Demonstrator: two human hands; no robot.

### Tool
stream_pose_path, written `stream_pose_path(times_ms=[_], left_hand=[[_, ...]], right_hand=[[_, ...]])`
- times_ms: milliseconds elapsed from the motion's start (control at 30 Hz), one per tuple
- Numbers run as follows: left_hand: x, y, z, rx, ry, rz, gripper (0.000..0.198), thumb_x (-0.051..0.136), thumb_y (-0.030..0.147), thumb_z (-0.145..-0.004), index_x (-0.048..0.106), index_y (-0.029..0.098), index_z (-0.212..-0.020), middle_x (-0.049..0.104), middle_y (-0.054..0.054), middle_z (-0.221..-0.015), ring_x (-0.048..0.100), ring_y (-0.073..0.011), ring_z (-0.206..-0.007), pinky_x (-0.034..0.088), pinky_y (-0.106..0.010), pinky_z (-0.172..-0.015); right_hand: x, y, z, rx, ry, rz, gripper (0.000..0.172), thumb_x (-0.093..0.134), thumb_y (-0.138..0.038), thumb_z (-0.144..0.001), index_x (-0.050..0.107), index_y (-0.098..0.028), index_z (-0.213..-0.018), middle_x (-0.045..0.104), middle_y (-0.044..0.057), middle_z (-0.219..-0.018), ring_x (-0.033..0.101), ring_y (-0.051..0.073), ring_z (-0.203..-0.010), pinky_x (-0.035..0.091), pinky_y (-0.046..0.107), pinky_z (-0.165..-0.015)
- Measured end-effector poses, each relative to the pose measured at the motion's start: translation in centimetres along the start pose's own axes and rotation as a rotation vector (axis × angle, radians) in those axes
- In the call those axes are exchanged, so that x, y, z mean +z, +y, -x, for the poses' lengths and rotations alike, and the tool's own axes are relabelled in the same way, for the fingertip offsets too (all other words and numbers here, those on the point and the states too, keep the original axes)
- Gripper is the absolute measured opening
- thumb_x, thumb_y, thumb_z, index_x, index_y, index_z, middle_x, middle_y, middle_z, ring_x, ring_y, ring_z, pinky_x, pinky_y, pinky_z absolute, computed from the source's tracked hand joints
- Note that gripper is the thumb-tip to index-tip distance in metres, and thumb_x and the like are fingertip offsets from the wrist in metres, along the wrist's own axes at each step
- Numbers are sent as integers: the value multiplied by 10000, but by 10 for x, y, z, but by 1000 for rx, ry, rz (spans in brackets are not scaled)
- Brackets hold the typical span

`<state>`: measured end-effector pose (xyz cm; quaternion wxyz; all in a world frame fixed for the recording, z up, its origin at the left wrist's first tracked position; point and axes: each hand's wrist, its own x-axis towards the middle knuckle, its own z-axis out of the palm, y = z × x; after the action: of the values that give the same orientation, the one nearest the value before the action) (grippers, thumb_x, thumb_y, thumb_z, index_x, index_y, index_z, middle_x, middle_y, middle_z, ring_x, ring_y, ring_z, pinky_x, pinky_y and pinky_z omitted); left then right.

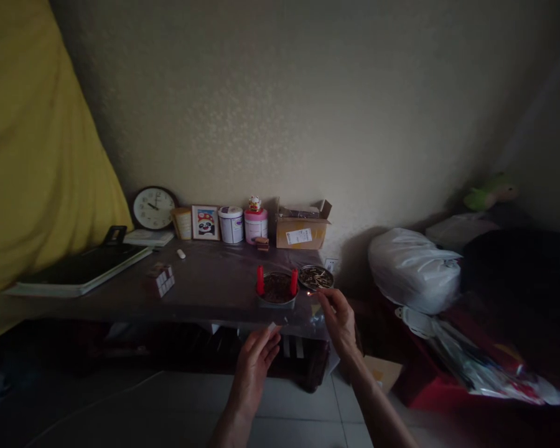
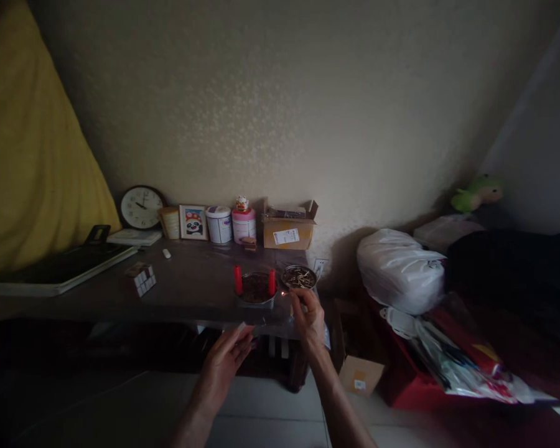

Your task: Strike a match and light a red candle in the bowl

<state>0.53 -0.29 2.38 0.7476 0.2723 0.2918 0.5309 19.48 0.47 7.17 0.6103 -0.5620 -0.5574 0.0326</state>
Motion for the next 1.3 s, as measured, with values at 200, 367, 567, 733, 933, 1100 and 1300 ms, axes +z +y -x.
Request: stream_pose_path(times_ms=[200, 367, 567, 733, 933, 1100, 1300], left_hand=[[0, 1, 0, -12, 24, 3, 284, 660, 353, -719, 668, 188, -950, 676, -81, -1034, 601, -180, -934, 446, -306, -843], [2, 3, 2, -20, 14, 13, 286, 668, 365, -708, 675, 196, -938, 687, -69, -1023, 612, -168, -919, 452, -282, -826], [1, 2, -1, -14, 51, 12, 307, 699, 368, -669, 682, 185, -916, 695, -76, -981, 623, -175, -876, 465, -288, -785], [-1, 1, -1, -11, 27, 21, 268, 677, 355, -700, 679, 175, -899, 686, -84, -982, 616, -173, -878, 467, -286, -784], [-1, 2, -1, -22, 22, 14, 269, 664, 354, -715, 671, 180, -920, 680, -79, -984, 608, -168, -893, 458, -284, -802], [0, 3, 0, -21, 26, 24, 300, 688, 368, -683, 677, 187, -923, 682, -76, -991, 611, -175, -888, 459, -284, -789], [-1, 3, -2, -29, 26, 23, 277, 675, 365, -697, 676, 201, -920, 684, -68, -993, 610, -172, -891, 453, -288, -802]], right_hand=[[8, -4, -10, -25, 3, -15, 183, 537, -359, -812, 632, -206, -844, 656, 25, -806, 590, 166, -732, 450, 266, -654], [12, -5, -18, -2, 7, -38, 200, 541, -375, -791, 637, -204, -833, 665, 17, -773, 589, 165, -707, 445, 262, -645], [15, -3, -26, 39, -4, -109, 185, 560, -375, -773, 625, -210, -827, 657, 19, -782, 586, 172, -721, 454, 277, -675], [21, 0, -31, 62, 7, -184, 181, 569, -370, -774, 615, -206, -836, 650, 19, -790, 593, 166, -720, 459, 269, -662], [26, -2, -40, 86, 48, -220, 200, 582, -386, -770, 611, -193, -811, 643, 29, -801, 595, 169, -745, 467, 281, -695], [30, 3, -44, 88, 68, -202, 227, 583, -410, -762, 619, -189, -797, 653, 39, -825, 594, 178, -777, 466, 297, -724], [38, 13, -46, 86, 60, -222, 241, 585, -424, -765, 617, -191, -816, 657, 38, -823, 597, 180, -775, 468, 303, -724]])
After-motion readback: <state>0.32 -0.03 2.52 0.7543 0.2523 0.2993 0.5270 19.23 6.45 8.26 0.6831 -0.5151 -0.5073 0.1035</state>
